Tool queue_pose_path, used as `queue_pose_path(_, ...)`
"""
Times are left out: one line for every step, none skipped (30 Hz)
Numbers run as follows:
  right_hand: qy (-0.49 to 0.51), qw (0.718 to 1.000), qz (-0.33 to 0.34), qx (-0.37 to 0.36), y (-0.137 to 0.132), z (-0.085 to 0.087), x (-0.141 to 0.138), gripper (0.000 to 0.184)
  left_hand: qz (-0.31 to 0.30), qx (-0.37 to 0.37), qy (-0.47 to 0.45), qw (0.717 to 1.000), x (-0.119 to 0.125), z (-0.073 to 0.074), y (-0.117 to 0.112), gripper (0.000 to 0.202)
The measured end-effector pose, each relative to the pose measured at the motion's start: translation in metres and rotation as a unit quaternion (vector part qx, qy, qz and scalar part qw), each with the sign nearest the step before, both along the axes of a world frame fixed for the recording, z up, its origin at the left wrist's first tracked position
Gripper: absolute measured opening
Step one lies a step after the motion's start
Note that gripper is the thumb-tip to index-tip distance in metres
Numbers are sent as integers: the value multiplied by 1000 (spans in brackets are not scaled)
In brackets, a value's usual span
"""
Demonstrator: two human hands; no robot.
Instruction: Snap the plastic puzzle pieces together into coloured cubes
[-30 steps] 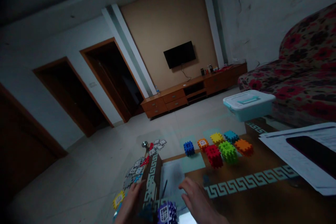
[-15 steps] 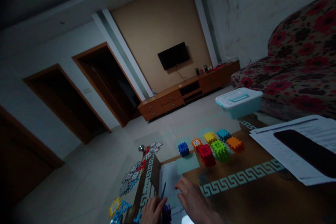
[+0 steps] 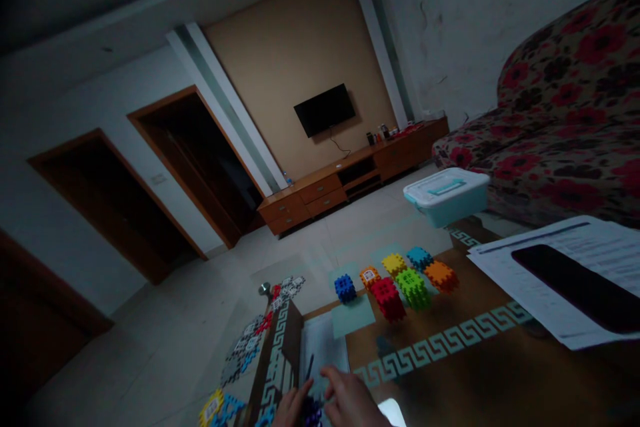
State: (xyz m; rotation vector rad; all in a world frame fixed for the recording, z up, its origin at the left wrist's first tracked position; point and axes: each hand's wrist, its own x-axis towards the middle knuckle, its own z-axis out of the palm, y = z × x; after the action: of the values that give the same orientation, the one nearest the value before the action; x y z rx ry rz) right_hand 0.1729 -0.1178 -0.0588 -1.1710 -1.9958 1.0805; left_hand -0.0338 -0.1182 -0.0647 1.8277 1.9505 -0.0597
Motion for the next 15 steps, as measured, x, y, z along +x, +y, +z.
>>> queue_pose_path(-5, 1000, 10, -23, -1, -7, -8, 64, 6, -13, 9, 1000, 1, -2, 1, 75)
queue_pose_path(-12, 999, 23, -33, -3, -15, -17, 70, 12, -24, 17, 999, 2, -3, 2, 76)
queue_pose_path(-20, 999, 38, -26, -3, -23, -26, 72, 15, -30, 20, 999, 3, -4, 3, 76)
queue_pose_path(-33, 998, 50, -11, -4, -31, -35, 71, 16, -33, 19, 999, 2, -5, 3, 75)
queue_pose_path(-53, 997, 57, 6, -4, -38, -44, 68, 16, -34, 16, 999, 1, -5, 3, 73)
queue_pose_path(-75, 995, 59, 23, -4, -45, -51, 66, 16, -32, 12, 999, 0, -6, 2, 71)
queue_pose_path(-93, 993, 60, 35, -3, -50, -56, 65, 13, -29, 10, 999, -2, -6, 1, 69)
queue_pose_path(-102, 992, 58, 45, -2, -55, -59, 64, 8, -26, 7, 1000, -3, -6, 0, 68)
queue_pose_path(-97, 992, 55, 55, -1, -59, -60, 64, 3, -22, 5, 1000, -5, -6, -2, 67)
queue_pose_path(-79, 993, 54, 65, 0, -62, -60, 64, -4, -18, 0, 1000, -6, -6, -3, 66)
queue_pose_path(-57, 994, 55, 75, 1, -66, -59, 64, -17, -12, -9, 1000, -6, -6, -4, 65)
queue_pose_path(-40, 994, 53, 83, 2, -70, -58, 64, -30, -7, -16, 999, -6, -7, -4, 64)
queue_pose_path(-31, 994, 53, 91, 3, -75, -58, 64, -39, -2, -19, 999, -6, -6, -4, 63)
queue_pose_path(-34, 993, 50, 98, 3, -80, -59, 64, -41, 1, -13, 999, -4, -6, -4, 62)
queue_pose_path(-46, 993, 45, 102, 3, -85, -62, 65, -36, 2, -2, 999, -2, -6, -4, 61)
